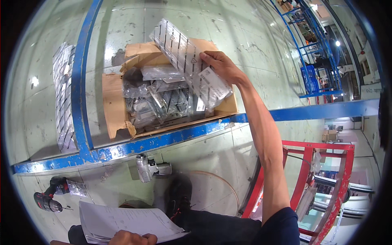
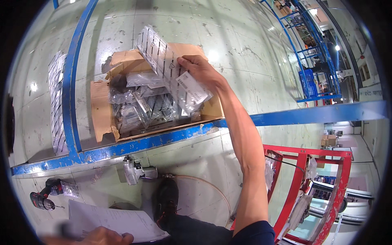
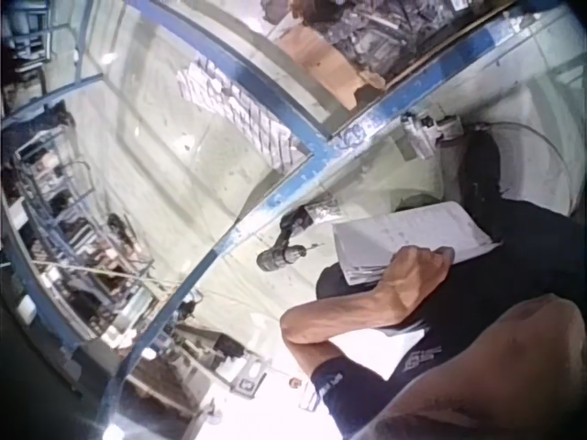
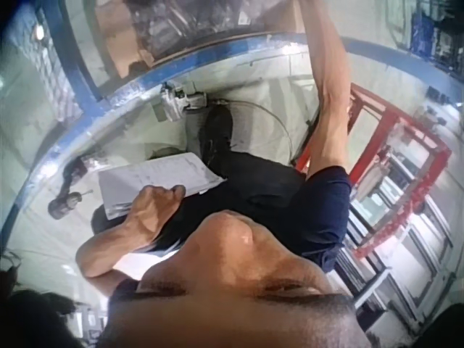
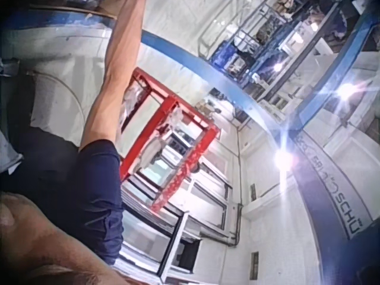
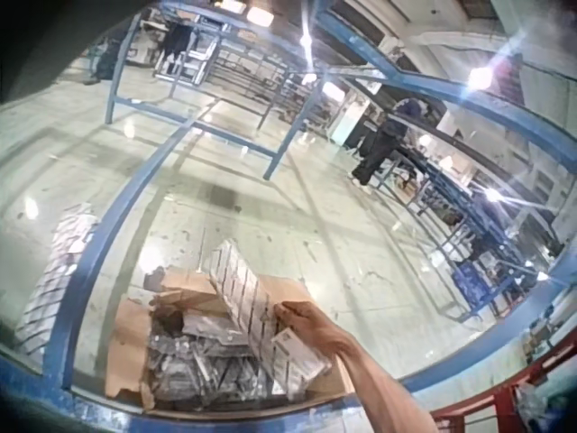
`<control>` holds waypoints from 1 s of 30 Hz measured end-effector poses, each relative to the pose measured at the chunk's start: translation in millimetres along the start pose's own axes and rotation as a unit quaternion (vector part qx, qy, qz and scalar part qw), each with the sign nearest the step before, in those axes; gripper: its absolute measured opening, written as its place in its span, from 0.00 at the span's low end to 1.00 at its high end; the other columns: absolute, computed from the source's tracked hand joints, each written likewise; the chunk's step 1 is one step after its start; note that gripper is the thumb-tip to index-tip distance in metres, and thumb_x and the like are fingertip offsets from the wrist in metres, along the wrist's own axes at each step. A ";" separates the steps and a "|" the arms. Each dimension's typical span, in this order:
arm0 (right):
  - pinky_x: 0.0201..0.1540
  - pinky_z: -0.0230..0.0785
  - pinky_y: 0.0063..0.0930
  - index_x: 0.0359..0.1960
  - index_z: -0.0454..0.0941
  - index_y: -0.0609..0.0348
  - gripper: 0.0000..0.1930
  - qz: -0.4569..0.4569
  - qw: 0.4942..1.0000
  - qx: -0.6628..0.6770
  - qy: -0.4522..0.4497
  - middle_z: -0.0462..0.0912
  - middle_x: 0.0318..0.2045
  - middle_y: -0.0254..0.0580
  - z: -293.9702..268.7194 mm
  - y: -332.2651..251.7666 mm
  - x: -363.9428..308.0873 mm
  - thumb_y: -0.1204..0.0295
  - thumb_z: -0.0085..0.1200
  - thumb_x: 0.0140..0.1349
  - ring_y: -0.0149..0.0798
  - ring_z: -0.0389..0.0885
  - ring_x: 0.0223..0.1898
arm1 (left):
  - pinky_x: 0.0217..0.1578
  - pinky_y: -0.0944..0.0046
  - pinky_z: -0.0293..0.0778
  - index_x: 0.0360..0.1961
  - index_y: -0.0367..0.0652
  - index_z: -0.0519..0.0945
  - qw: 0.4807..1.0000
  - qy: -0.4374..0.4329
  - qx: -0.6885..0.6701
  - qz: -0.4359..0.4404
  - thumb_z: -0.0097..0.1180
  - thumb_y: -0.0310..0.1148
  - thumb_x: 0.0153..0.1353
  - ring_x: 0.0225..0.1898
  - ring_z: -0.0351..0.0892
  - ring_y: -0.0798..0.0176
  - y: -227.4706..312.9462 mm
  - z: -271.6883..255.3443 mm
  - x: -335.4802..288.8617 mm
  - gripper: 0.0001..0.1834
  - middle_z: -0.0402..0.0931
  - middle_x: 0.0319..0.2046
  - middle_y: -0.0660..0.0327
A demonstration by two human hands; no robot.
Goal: The person sorts metal parts from a box by hand, cross-referencing them with a technical manual.
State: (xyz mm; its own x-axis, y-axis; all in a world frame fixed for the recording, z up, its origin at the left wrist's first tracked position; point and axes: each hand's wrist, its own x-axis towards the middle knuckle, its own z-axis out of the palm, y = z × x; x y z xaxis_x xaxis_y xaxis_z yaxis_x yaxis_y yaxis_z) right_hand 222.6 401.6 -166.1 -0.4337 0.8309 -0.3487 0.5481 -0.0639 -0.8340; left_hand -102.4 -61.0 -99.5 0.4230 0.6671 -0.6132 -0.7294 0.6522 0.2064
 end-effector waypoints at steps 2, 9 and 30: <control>0.37 0.71 0.18 0.47 0.81 0.63 0.19 -0.012 0.999 0.030 -0.018 0.82 0.33 0.29 -3.6 -1.4 -5.3 0.59 0.46 0.76 0.19 0.76 0.33 | 0.63 0.53 0.56 0.43 0.55 0.84 0.997 -0.044 0.015 -0.054 0.67 0.44 0.59 0.50 0.75 0.64 2.8 -9.4 -1.5 0.13 0.84 0.45 0.68; 0.44 0.75 0.21 0.51 0.80 0.64 0.20 -0.010 1.000 0.004 -0.022 0.85 0.39 0.34 -12.5 19.0 -0.6 0.59 0.45 0.76 0.23 0.81 0.39 | 0.63 0.53 0.54 0.49 0.56 0.83 0.993 -0.104 0.023 -0.051 0.70 0.41 0.54 0.53 0.72 0.63 3.2 -19.1 -6.9 0.19 0.83 0.47 0.68; 0.63 0.61 0.47 0.60 0.67 0.53 0.44 -0.326 0.782 -0.490 0.207 0.67 0.64 0.47 32.8 69.4 26.4 0.48 0.73 0.43 0.53 0.65 0.65 | 0.63 0.53 0.61 0.46 0.51 0.82 1.000 -0.030 -0.004 0.005 0.63 0.37 0.62 0.50 0.78 0.66 -8.5 -17.9 9.2 0.11 0.85 0.40 0.65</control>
State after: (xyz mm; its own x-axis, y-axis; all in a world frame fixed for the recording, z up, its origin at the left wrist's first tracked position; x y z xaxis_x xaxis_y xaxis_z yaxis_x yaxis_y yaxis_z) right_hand 225.7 401.0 -247.2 -0.6916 0.6312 0.3511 0.6801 0.7328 0.0223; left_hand -101.9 -66.9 -120.6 0.4468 0.6943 -0.5642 -0.7384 0.6423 0.2057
